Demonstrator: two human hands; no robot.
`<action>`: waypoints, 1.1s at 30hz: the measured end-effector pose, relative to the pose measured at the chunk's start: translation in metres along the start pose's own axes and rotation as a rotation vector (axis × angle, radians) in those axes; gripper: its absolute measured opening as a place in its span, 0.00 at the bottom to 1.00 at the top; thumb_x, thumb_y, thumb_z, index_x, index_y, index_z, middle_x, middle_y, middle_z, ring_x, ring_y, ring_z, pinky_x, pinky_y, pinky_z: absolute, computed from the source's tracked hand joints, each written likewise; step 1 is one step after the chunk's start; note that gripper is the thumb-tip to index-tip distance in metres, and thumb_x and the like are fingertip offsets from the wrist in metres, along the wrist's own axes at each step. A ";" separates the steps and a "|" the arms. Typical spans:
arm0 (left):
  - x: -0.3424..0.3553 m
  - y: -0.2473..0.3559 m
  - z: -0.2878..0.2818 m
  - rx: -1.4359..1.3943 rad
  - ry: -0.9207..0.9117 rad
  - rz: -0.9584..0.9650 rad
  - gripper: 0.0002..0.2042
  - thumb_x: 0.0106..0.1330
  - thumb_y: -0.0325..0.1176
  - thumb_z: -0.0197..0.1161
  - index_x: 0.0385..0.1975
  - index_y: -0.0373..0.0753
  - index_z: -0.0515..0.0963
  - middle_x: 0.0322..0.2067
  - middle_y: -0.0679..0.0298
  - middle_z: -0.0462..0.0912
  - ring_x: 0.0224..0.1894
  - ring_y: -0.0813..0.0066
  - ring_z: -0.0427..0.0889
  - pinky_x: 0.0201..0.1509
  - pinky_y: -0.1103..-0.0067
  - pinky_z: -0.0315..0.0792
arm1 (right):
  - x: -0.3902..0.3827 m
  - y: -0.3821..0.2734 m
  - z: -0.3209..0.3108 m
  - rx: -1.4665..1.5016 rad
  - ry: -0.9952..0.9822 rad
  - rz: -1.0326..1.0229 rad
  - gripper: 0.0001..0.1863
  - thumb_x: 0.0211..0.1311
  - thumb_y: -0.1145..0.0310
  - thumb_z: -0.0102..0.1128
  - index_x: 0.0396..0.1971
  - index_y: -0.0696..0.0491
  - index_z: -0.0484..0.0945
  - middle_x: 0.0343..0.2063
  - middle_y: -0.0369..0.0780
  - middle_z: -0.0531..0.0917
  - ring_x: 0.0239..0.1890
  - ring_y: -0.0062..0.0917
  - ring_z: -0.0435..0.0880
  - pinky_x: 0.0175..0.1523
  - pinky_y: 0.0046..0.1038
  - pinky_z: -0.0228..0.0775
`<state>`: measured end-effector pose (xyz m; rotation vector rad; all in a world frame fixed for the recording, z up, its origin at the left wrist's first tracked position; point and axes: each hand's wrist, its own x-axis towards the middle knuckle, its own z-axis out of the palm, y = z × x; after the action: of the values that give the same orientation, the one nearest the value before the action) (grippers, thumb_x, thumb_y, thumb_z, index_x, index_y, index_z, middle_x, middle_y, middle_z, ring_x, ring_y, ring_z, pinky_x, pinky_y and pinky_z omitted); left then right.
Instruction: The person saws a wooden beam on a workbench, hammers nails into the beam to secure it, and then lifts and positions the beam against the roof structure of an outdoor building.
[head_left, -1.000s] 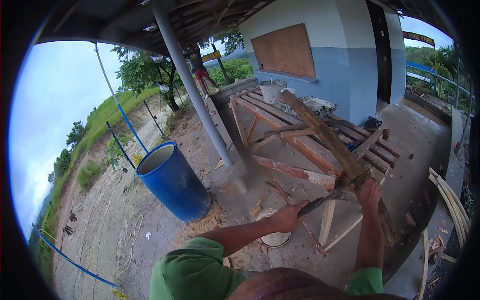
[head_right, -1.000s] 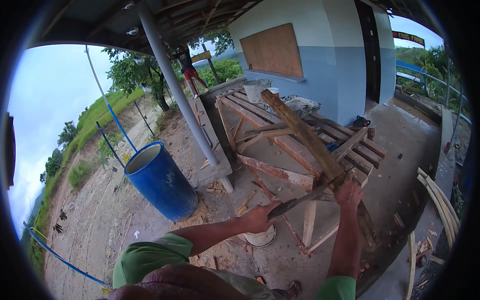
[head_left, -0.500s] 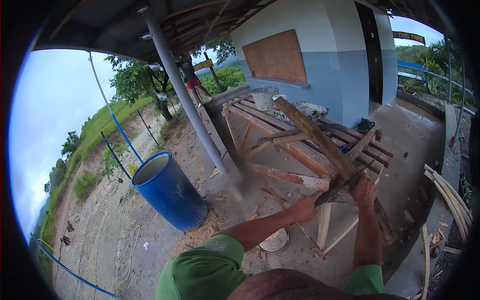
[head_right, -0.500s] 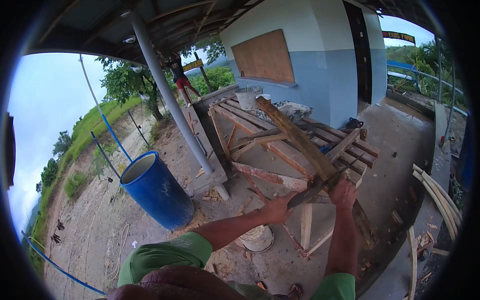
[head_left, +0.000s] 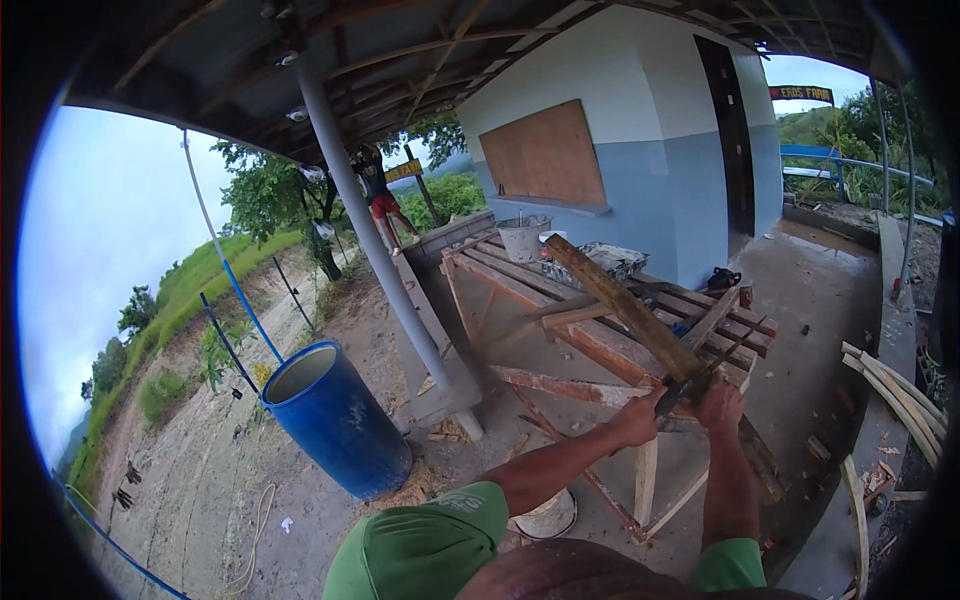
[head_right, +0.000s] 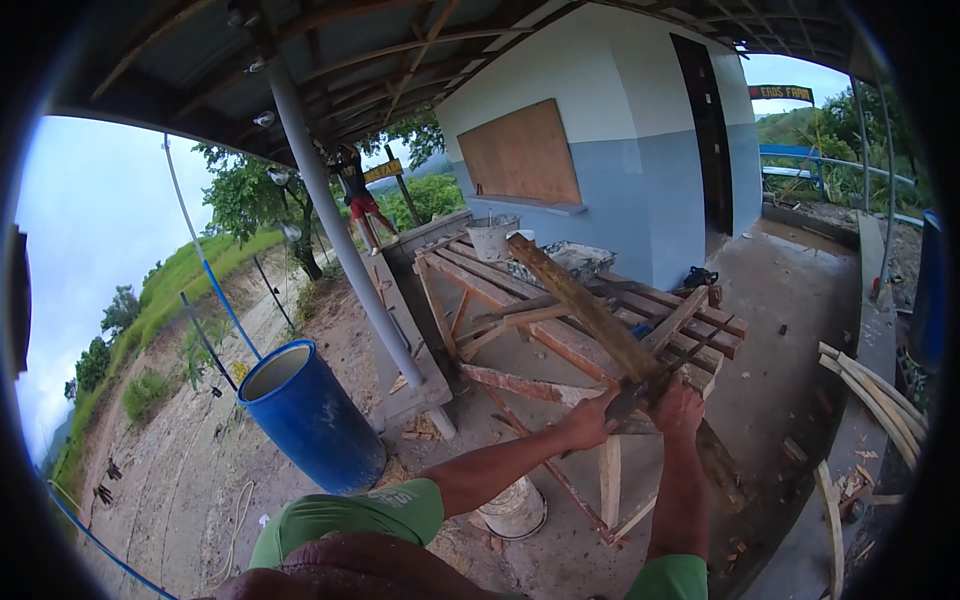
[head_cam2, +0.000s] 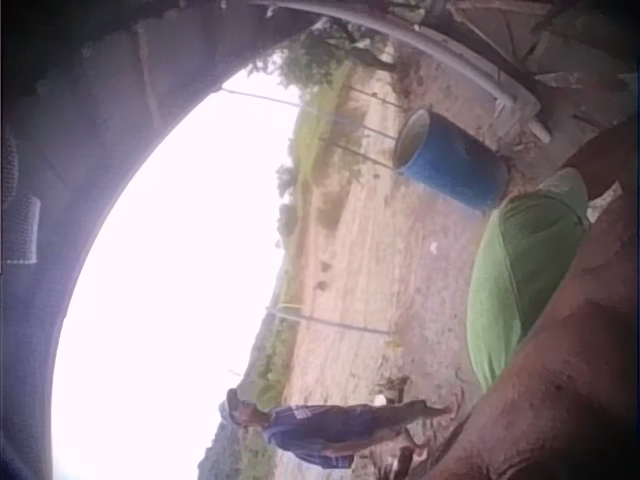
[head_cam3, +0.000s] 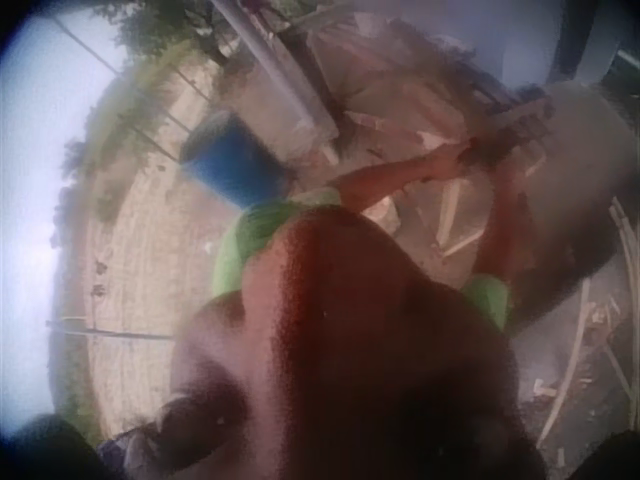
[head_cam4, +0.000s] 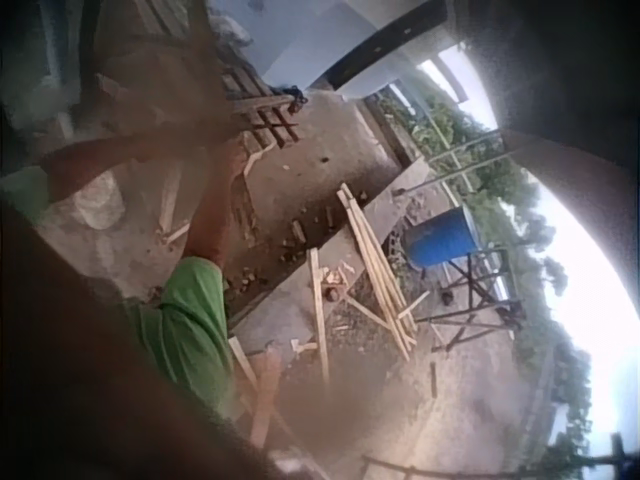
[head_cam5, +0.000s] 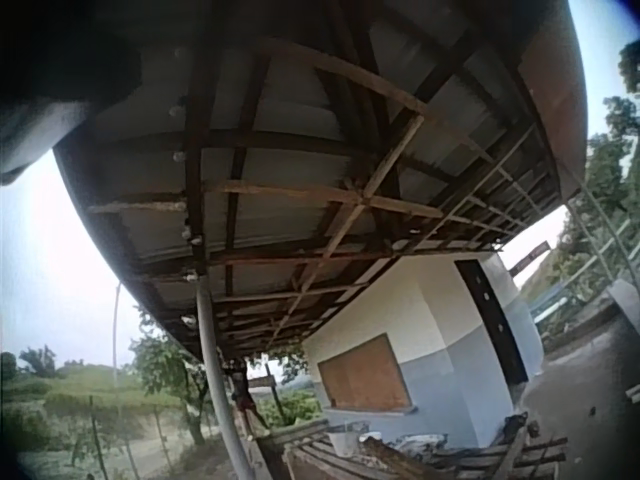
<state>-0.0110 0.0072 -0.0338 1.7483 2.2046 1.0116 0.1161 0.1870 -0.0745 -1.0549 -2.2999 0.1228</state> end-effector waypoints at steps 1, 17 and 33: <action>-0.009 0.008 -0.001 -0.027 0.020 0.025 0.29 0.61 0.27 0.60 0.64 0.39 0.63 0.43 0.35 0.80 0.47 0.35 0.79 0.52 0.54 0.73 | 0.003 0.001 -0.008 -0.007 -0.059 0.042 0.37 0.42 0.49 0.77 0.51 0.55 0.77 0.35 0.49 0.85 0.42 0.45 0.86 0.48 0.43 0.77; -0.055 0.015 -0.034 0.094 0.052 -0.170 0.27 0.59 0.31 0.65 0.60 0.37 0.68 0.43 0.39 0.81 0.49 0.38 0.80 0.52 0.59 0.75 | 0.029 -0.019 -0.042 0.048 -0.246 0.022 0.38 0.38 0.36 0.74 0.44 0.51 0.83 0.39 0.47 0.87 0.43 0.40 0.87 0.49 0.40 0.80; -0.096 0.008 -0.019 -0.011 -0.036 -0.247 0.24 0.64 0.29 0.61 0.61 0.37 0.67 0.40 0.40 0.83 0.46 0.38 0.81 0.47 0.60 0.77 | 0.036 -0.007 -0.041 -0.065 -0.486 0.077 0.29 0.48 0.51 0.71 0.48 0.53 0.81 0.47 0.48 0.85 0.50 0.41 0.85 0.56 0.38 0.77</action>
<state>0.0150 -0.0873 -0.0418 1.4314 2.3144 0.9252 0.1165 0.2016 -0.0213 -1.2558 -2.7059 0.3740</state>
